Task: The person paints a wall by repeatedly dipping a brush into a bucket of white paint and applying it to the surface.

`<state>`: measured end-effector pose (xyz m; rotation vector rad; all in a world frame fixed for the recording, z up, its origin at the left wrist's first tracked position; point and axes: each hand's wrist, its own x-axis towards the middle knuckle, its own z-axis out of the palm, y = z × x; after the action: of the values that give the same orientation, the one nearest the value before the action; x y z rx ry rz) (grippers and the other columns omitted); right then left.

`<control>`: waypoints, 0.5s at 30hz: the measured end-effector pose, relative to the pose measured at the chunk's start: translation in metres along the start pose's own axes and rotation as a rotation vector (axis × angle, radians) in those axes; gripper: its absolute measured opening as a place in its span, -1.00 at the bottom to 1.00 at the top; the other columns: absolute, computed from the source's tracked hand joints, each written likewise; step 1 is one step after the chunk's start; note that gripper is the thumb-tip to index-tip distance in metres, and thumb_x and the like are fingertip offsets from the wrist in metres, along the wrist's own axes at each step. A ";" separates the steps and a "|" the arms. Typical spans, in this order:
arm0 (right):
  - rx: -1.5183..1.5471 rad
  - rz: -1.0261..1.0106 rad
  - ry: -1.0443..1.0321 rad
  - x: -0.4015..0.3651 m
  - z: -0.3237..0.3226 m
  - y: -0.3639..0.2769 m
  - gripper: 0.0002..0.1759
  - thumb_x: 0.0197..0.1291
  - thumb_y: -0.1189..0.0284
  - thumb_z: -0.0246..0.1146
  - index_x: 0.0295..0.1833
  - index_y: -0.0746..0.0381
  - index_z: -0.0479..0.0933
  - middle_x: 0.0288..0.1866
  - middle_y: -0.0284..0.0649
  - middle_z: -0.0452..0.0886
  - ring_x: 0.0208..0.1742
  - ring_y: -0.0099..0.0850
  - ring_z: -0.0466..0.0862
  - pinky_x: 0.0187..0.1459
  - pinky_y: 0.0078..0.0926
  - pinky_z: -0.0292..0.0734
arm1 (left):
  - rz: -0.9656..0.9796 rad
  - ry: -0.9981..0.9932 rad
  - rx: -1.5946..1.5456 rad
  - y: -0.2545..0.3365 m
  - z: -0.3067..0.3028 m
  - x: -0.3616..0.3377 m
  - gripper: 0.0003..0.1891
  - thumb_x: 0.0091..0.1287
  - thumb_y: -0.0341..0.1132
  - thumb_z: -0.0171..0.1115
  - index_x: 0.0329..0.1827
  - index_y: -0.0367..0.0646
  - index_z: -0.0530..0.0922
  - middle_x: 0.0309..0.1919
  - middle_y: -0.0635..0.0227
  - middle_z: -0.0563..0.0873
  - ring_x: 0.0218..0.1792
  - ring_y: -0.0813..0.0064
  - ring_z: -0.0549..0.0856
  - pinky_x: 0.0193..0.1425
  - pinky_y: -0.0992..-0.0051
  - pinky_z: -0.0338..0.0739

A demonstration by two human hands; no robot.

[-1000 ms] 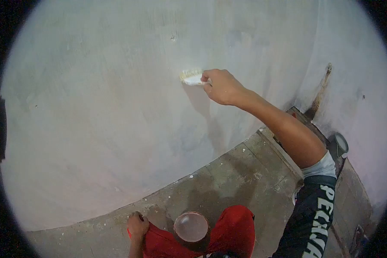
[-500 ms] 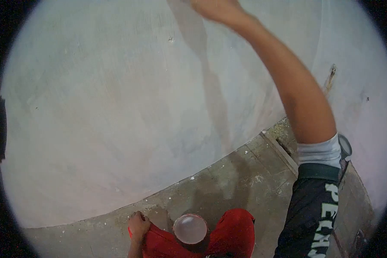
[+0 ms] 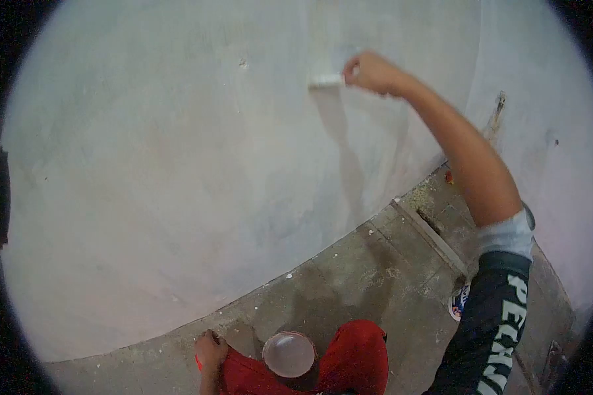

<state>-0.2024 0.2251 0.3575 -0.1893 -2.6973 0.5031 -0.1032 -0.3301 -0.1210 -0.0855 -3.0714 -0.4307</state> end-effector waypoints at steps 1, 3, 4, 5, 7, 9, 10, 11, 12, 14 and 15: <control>0.039 0.003 0.044 0.014 -0.021 -0.009 -0.76 0.20 0.37 0.31 -0.05 0.23 0.69 -0.41 -0.37 0.62 -0.56 -0.49 0.51 -0.60 -0.40 0.36 | 0.001 -0.017 -0.011 0.002 -0.001 0.001 -0.79 0.12 -0.24 0.22 -0.31 -0.21 0.60 -0.26 0.07 0.69 -0.13 0.03 0.67 0.04 0.11 0.51; -0.026 -0.116 0.146 0.032 -0.051 -0.026 -0.73 0.25 0.31 0.27 -0.07 0.26 0.66 -0.48 -0.24 0.61 -0.57 -0.42 0.50 -0.54 -0.32 0.40 | 0.002 0.003 0.008 0.005 -0.002 0.000 -0.79 0.12 -0.25 0.22 -0.32 -0.22 0.61 -0.26 0.06 0.69 -0.13 0.02 0.67 0.04 0.11 0.52; -0.023 -0.115 0.148 0.027 -0.064 -0.041 -0.73 0.25 0.31 0.27 -0.07 0.26 0.66 -0.48 -0.24 0.61 -0.57 -0.42 0.50 -0.54 -0.32 0.40 | 0.002 0.022 0.021 0.007 -0.002 0.001 -0.79 0.12 -0.25 0.22 -0.32 -0.22 0.61 -0.25 0.06 0.68 -0.13 0.02 0.67 0.04 0.12 0.52; -0.043 -0.033 0.182 0.021 -0.077 -0.057 -0.64 0.27 0.32 0.24 0.07 0.32 0.62 -0.32 -0.13 0.65 -0.43 -0.35 0.58 -0.41 -0.29 0.48 | 0.004 0.021 0.023 0.006 0.001 0.001 -0.79 0.12 -0.25 0.22 -0.32 -0.22 0.61 -0.25 0.06 0.68 -0.13 0.02 0.67 0.04 0.12 0.52; -0.074 0.051 0.214 0.022 -0.085 -0.067 -0.54 0.29 0.34 0.20 0.21 0.38 0.57 -0.16 -0.01 0.68 -0.29 -0.28 0.65 -0.29 -0.26 0.56 | -0.030 -0.014 -0.018 0.007 0.009 0.004 -0.78 0.12 -0.25 0.22 -0.30 -0.22 0.61 -0.24 0.06 0.68 -0.11 0.01 0.66 0.07 0.11 0.51; 0.222 -0.006 0.640 0.032 -0.087 -0.067 -0.54 0.30 0.30 0.22 0.22 0.34 0.57 -0.25 -0.09 0.64 -0.44 -0.40 0.52 -0.45 -0.32 0.45 | -0.030 -0.034 -0.002 0.013 0.012 0.005 -0.77 0.12 -0.24 0.23 -0.29 -0.23 0.61 -0.24 0.06 0.68 -0.10 0.01 0.66 0.08 0.10 0.51; 0.300 -0.056 0.679 0.039 -0.085 -0.064 -0.56 0.32 0.32 0.21 0.20 0.37 0.57 -0.25 -0.08 0.64 -0.41 -0.38 0.54 -0.42 -0.35 0.46 | -0.031 -0.043 0.022 0.014 0.011 0.007 -0.76 0.12 -0.23 0.23 -0.28 -0.24 0.61 -0.24 0.05 0.68 -0.09 0.01 0.66 0.09 0.08 0.50; 0.305 -0.056 0.681 0.057 -0.073 -0.046 -0.56 0.32 0.32 0.21 0.20 0.37 0.57 -0.25 -0.08 0.64 -0.41 -0.38 0.54 -0.42 -0.35 0.46 | -0.032 -0.039 0.025 0.018 0.010 0.007 -0.76 0.12 -0.23 0.23 -0.28 -0.24 0.61 -0.24 0.05 0.68 -0.09 0.01 0.66 0.09 0.08 0.50; 0.125 -0.287 0.823 0.080 -0.051 -0.018 -0.57 0.32 0.32 0.20 0.18 0.38 0.58 -0.25 -0.08 0.65 -0.40 -0.38 0.55 -0.41 -0.36 0.47 | -0.031 -0.039 0.022 0.021 0.007 0.004 -0.75 0.11 -0.23 0.24 -0.27 -0.24 0.61 -0.24 0.06 0.68 -0.08 0.01 0.65 0.10 0.08 0.50; -0.046 -0.541 0.994 0.093 -0.003 0.008 -0.64 0.31 0.30 0.22 0.06 0.35 0.60 -0.37 -0.05 0.62 -0.49 -0.34 0.54 -0.43 -0.31 0.45 | -0.027 -0.038 0.022 0.019 0.005 0.007 -0.74 0.10 -0.23 0.24 -0.26 -0.24 0.61 -0.24 0.06 0.68 -0.06 0.02 0.65 0.12 0.07 0.49; -0.030 -0.567 1.028 0.073 0.024 0.007 -0.68 0.29 0.27 0.24 -0.03 0.30 0.62 -0.51 -0.04 0.58 -0.58 -0.31 0.51 -0.46 -0.25 0.42 | -0.024 -0.053 0.021 0.016 0.007 0.006 -0.74 0.10 -0.22 0.24 -0.27 -0.23 0.61 -0.24 0.06 0.68 -0.06 0.02 0.65 0.12 0.08 0.49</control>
<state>-0.2786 0.2382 0.3596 0.2506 -1.6354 0.1148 -0.1085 -0.3125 -0.1235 -0.0611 -3.1314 -0.4032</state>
